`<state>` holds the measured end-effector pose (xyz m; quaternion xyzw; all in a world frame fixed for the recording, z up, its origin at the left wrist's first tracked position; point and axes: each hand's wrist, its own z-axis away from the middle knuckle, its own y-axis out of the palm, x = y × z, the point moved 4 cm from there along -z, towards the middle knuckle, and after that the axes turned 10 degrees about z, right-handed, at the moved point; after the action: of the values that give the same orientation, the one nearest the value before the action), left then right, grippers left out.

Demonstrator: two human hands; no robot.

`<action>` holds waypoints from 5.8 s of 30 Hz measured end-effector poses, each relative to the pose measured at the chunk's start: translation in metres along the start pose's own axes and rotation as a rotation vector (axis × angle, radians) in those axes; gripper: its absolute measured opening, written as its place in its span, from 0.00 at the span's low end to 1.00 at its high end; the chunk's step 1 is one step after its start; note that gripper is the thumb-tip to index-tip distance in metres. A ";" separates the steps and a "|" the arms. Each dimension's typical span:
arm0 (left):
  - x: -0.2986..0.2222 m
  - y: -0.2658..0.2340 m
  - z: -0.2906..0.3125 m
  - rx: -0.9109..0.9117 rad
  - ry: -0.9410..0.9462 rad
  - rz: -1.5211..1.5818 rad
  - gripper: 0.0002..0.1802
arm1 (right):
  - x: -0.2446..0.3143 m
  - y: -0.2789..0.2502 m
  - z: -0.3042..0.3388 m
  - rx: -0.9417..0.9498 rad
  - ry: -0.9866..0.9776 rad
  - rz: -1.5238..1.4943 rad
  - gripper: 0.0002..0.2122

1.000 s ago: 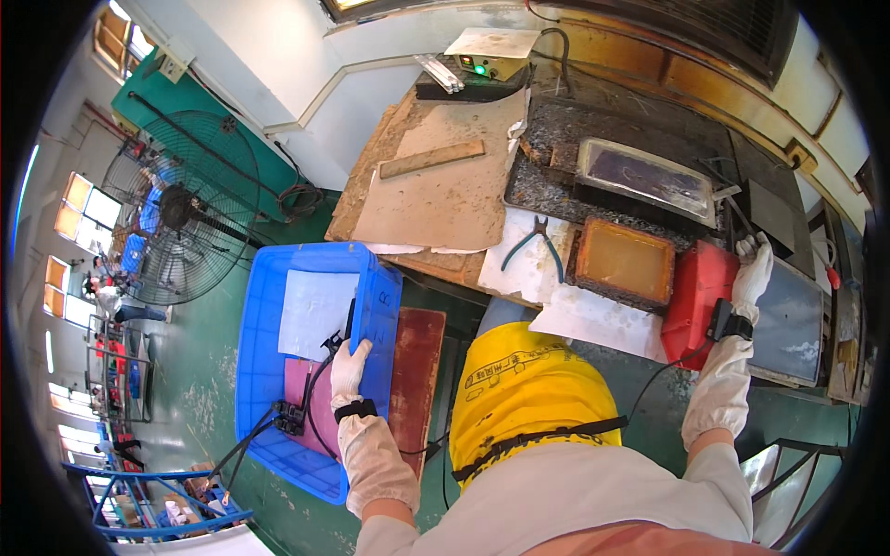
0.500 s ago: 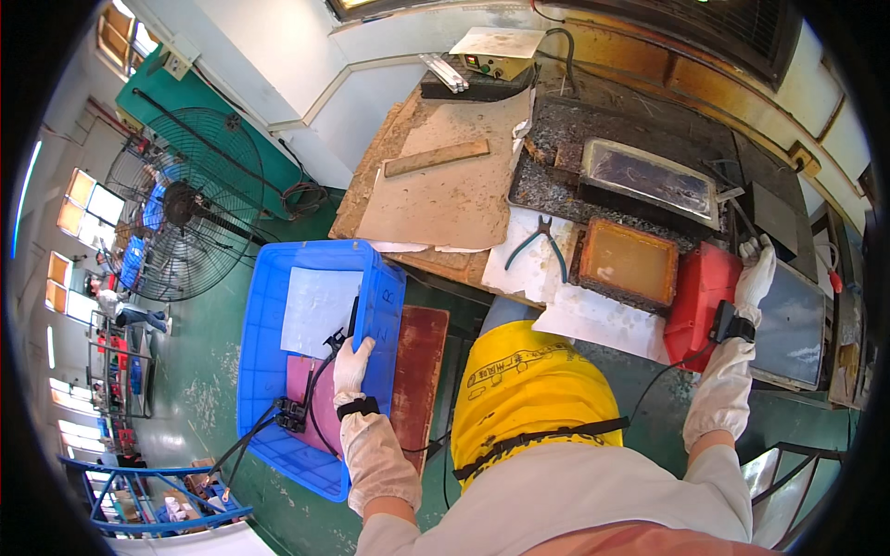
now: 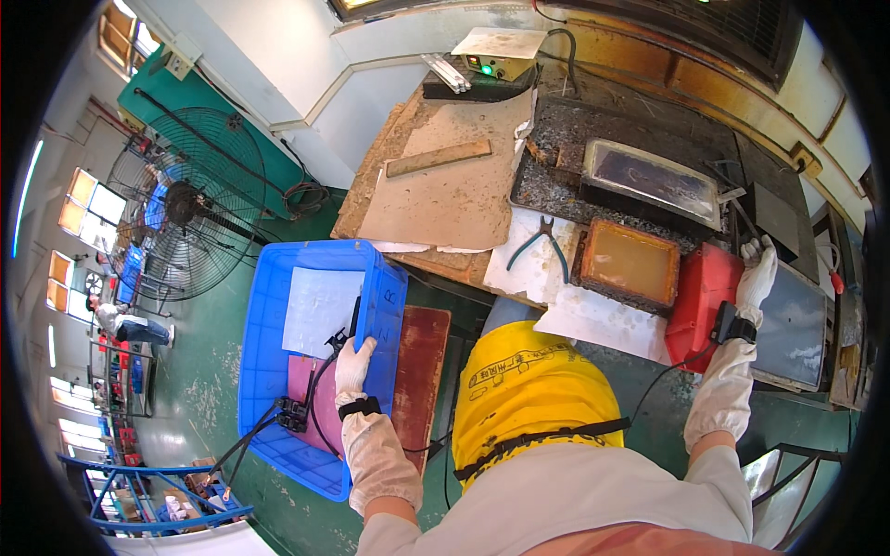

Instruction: The person picks up a cable from a blue bin, dips its ends into a container of liquid and then into a molten metal bath. They then press the cable ends against a component in a red holder and dip the assembly back into the molten metal before placing it in the bin.

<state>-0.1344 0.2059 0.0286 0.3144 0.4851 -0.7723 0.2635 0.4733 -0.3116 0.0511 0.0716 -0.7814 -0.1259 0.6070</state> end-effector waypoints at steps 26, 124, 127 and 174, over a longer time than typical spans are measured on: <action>-0.007 0.000 0.004 -0.023 0.020 -0.050 0.27 | 0.001 0.000 0.000 -0.019 0.014 0.032 0.17; 0.007 0.000 -0.006 -0.001 0.111 0.088 0.23 | 0.012 0.015 0.010 -0.015 0.018 -0.085 0.14; 0.005 -0.001 -0.004 -0.016 0.088 0.046 0.24 | 0.015 0.017 0.013 -0.032 0.025 -0.075 0.13; -0.014 -0.005 0.015 0.025 0.017 -0.108 0.33 | 0.029 0.019 0.014 -0.028 -0.179 0.230 0.14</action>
<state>-0.1317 0.1952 0.0468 0.2976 0.4939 -0.7887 0.2133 0.4534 -0.2994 0.0802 -0.0385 -0.8335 -0.0722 0.5465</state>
